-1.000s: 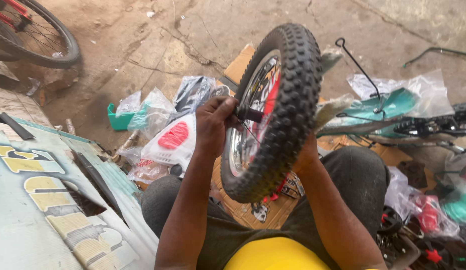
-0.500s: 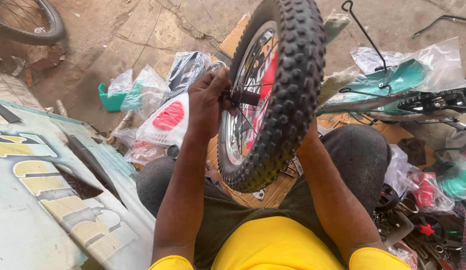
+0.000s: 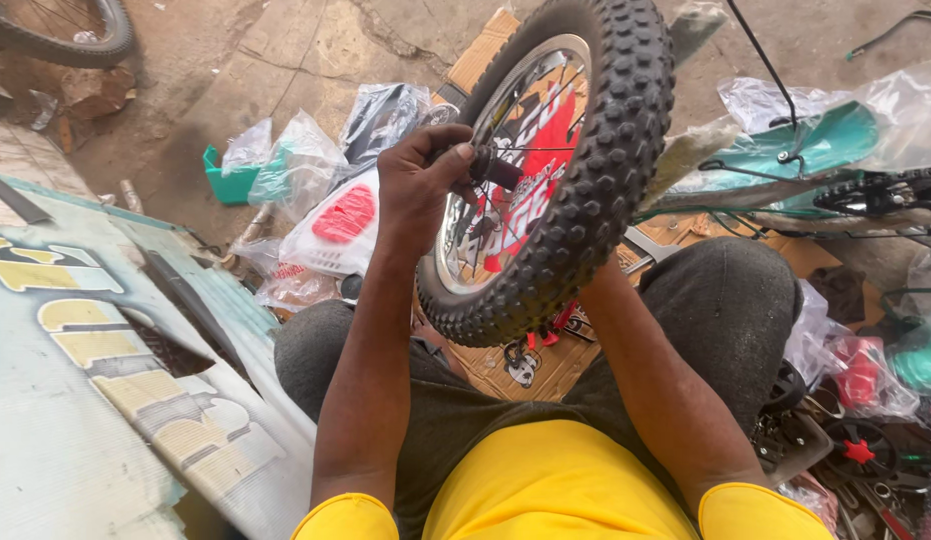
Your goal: The person assembles a bicycle by first tightening a bolt on the frame with a wrench, then installing the rear wheel onto the frame and securing it with a bolt and nut. The person uses a wrench to tighten the wheel axle nut.
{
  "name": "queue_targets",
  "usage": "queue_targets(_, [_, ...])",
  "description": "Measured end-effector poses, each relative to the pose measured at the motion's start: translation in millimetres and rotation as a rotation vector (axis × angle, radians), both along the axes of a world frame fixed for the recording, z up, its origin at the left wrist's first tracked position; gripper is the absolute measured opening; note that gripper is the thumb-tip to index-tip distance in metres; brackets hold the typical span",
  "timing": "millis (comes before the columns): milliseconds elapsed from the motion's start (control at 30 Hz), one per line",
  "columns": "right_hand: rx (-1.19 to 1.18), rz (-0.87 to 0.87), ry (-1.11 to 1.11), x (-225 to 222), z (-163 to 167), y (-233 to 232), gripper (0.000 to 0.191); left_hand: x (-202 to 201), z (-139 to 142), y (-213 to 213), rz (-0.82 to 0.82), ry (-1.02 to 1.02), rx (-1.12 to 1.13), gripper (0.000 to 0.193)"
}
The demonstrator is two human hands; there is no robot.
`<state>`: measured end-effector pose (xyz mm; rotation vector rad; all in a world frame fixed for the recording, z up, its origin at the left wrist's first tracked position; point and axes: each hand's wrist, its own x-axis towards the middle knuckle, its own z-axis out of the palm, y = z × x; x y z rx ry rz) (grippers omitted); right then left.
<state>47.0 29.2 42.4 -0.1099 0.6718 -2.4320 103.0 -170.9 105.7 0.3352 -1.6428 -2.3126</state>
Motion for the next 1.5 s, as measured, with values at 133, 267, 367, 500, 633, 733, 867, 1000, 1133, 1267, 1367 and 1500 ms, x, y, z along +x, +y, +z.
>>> queue_targets(133, [0.000, -0.020, 0.004, 2, 0, 3, 0.036, 1, -7, -7, 0.014, 0.093, 0.070, 0.028])
queue_targets(267, [0.007, -0.027, 0.013, 3, 1, 3, 0.036, 1, -15, -5, 0.059, 0.146, 0.077, 0.030])
queue_targets(367, [0.009, -0.039, 0.017, 3, 1, 2, 0.035, 1, -17, -3, 0.070, 0.159, 0.275, 0.029])
queue_targets(500, [0.024, -0.042, 0.016, 4, 1, 2, 0.035, 3, -11, -5, 0.041, 0.156, 0.545, 0.025])
queue_targets(633, [0.031, -0.041, 0.015, 4, 2, 0, 0.034, 4, 1, -6, 0.079, 0.034, 0.282, 0.016])
queue_targets(733, [0.030, -0.046, 0.009, 5, 2, -1, 0.034, 5, 8, -6, 0.081, -0.004, 0.053, 0.015])
queue_targets(867, [0.033, -0.042, -0.005, 7, -2, 1, 0.033, 8, 9, -13, 0.063, 0.025, -0.100, 0.020])
queue_targets(1000, [0.039, -0.046, -0.014, 9, -6, 1, 0.033, 9, 1, -21, 0.101, 0.037, -0.031, 0.023])
queue_targets(1133, [0.070, -0.055, -0.031, 11, -1, -1, 0.033, 6, -14, -13, 0.153, -0.158, -0.104, 0.041])
queue_targets(1267, [0.186, -0.089, -0.130, 15, 16, -1, 0.034, 4, -27, -1, 0.153, -0.037, -0.718, 0.066])
queue_targets(1367, [0.291, -0.068, -0.119, 18, 27, 2, 0.031, 5, -31, 2, 0.171, 0.006, -0.694, 0.069])
queue_targets(1500, [0.302, -0.013, 0.071, 25, 31, 3, 0.008, 6, -33, 4, 0.267, -0.035, -0.585, 0.065])
